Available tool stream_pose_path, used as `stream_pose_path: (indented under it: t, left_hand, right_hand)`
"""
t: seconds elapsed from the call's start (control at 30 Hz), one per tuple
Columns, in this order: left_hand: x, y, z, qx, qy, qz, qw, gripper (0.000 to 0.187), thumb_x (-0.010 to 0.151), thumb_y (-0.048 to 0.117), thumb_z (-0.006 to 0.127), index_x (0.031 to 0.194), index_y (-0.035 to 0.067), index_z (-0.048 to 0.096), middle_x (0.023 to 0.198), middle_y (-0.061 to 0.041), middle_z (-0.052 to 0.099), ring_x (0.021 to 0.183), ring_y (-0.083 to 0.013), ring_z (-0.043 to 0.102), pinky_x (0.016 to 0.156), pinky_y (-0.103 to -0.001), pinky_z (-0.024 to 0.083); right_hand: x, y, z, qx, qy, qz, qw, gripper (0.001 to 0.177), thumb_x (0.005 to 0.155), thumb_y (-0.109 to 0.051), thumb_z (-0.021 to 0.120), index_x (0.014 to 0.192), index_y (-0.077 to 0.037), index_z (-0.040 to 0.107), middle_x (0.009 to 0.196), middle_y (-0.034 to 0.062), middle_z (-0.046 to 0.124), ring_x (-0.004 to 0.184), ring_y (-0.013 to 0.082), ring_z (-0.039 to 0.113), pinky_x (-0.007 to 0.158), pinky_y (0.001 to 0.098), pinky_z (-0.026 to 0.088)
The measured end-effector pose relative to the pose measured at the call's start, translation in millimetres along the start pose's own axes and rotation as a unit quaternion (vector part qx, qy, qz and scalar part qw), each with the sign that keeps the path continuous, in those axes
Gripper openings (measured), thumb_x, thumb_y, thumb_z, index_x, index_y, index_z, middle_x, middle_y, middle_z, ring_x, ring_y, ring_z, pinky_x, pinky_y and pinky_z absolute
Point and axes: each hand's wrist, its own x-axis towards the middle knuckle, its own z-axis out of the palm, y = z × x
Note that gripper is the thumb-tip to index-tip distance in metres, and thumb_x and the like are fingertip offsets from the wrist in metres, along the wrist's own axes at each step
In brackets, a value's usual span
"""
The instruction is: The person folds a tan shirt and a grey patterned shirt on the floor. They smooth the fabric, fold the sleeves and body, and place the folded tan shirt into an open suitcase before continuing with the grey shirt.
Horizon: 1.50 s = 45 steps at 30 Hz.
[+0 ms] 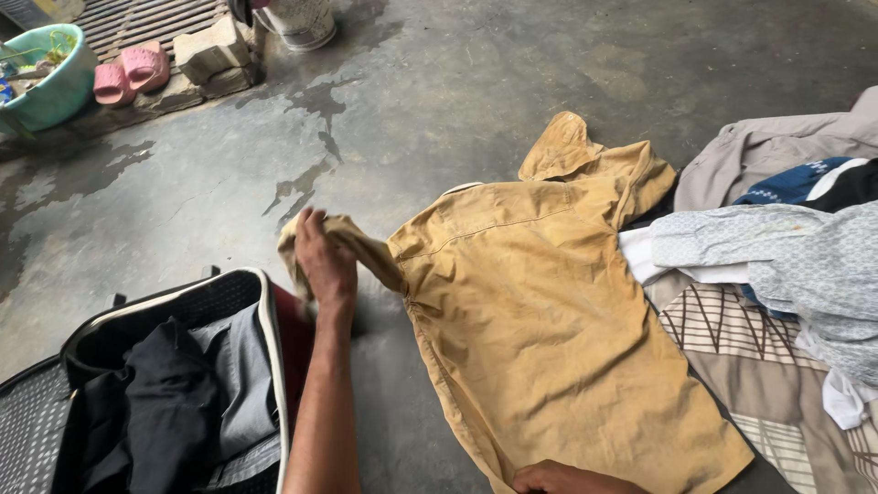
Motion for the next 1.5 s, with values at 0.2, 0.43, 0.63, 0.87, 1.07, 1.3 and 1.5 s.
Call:
stream_pose_path:
  t: [0.2, 0.43, 0.63, 0.87, 1.07, 1.3, 1.5]
  left_hand:
    - [37, 118, 83, -0.006, -0.039, 0.239, 0.97, 0.048, 0.095, -0.002, 0.063, 0.141, 0.008, 0.055, 0.157, -0.016, 0.049, 0.143, -0.0332, 0.049, 0.12, -0.055, 0.043]
    - [-34, 172, 130, -0.109, -0.373, 0.359, 0.849, 0.065, 0.08, 0.011, 0.07, 0.143, 0.016, 0.052, 0.149, -0.021, 0.048, 0.108, -0.0421, 0.068, 0.088, -0.049, 0.057]
    - [-126, 60, 112, -0.006, -0.505, 0.131, 0.853, 0.037, 0.084, 0.012, 0.068, 0.121, 0.016, 0.07, 0.104, -0.019, 0.073, 0.099, -0.0379, 0.07, 0.084, -0.049, 0.057]
    - [-291, 60, 109, -0.061, -0.751, 0.272, 0.598, 0.065, 0.073, 0.042, 0.085, 0.128, 0.012, 0.07, 0.125, -0.012, 0.072, 0.117, -0.0305, 0.067, 0.099, -0.043, 0.054]
    - [-364, 163, 58, -0.025, -0.805, 0.339, 0.486, 0.065, 0.072, 0.046, 0.082, 0.127, 0.014, 0.07, 0.121, -0.013, 0.074, 0.11, -0.0331, 0.071, 0.094, -0.045, 0.056]
    - [-342, 203, 23, -0.028, -0.791, 0.339, 0.508, 0.053, 0.079, 0.046, 0.077, 0.119, 0.011, 0.072, 0.114, -0.015, 0.074, 0.105, -0.0346, 0.072, 0.089, -0.047, 0.057]
    - [-303, 218, 4, 0.0, -0.775, 0.315, 0.548, 0.046, 0.085, 0.046, 0.072, 0.112, 0.008, 0.073, 0.109, -0.016, 0.074, 0.101, -0.0359, 0.072, 0.085, -0.048, 0.058]
  right_hand:
    - [-12, 49, -38, 0.084, -0.04, -0.081, 0.992, 0.029, 0.093, -0.02, 0.063, 0.115, -0.003, 0.072, 0.102, 0.0026, 0.076, 0.092, 0.0117, 0.068, 0.084, 0.0287, 0.053]
    - [-46, 68, -73, -0.111, -0.025, 0.046, 0.992, 0.034, 0.089, -0.027, 0.078, 0.106, 0.001, 0.069, 0.098, 0.0129, 0.075, 0.086, 0.0217, 0.069, 0.076, 0.0339, 0.053]
    - [-33, 111, -64, 0.061, -0.071, 0.134, 0.987, 0.022, 0.095, -0.015, 0.077, 0.107, 0.001, 0.069, 0.087, 0.0082, 0.078, 0.07, 0.0137, 0.076, 0.062, 0.0275, 0.062]
    - [-19, 112, -32, -0.005, -0.014, 0.161, 0.987, 0.036, 0.096, -0.026, 0.076, 0.085, 0.008, 0.072, 0.076, 0.0084, 0.078, 0.058, 0.0157, 0.072, 0.051, 0.0299, 0.058]
    - [-46, 100, -26, -0.216, 0.06, 0.053, 0.973, 0.041, 0.076, -0.032, 0.091, 0.093, 0.001, 0.073, 0.092, 0.0169, 0.073, 0.09, 0.0354, 0.07, 0.078, 0.0445, 0.055]
    - [-124, 98, 11, -0.13, 0.196, -0.099, 0.967, 0.015, 0.099, -0.023, 0.055, 0.103, -0.009, 0.058, 0.098, 0.0081, 0.055, 0.099, 0.0234, 0.06, 0.087, 0.0369, 0.051]
    - [-147, 84, 1, -0.107, 0.194, -0.075, 0.972, 0.02, 0.1, -0.028, 0.055, 0.094, -0.011, 0.063, 0.091, 0.0077, 0.06, 0.092, 0.0213, 0.065, 0.083, 0.037, 0.053]
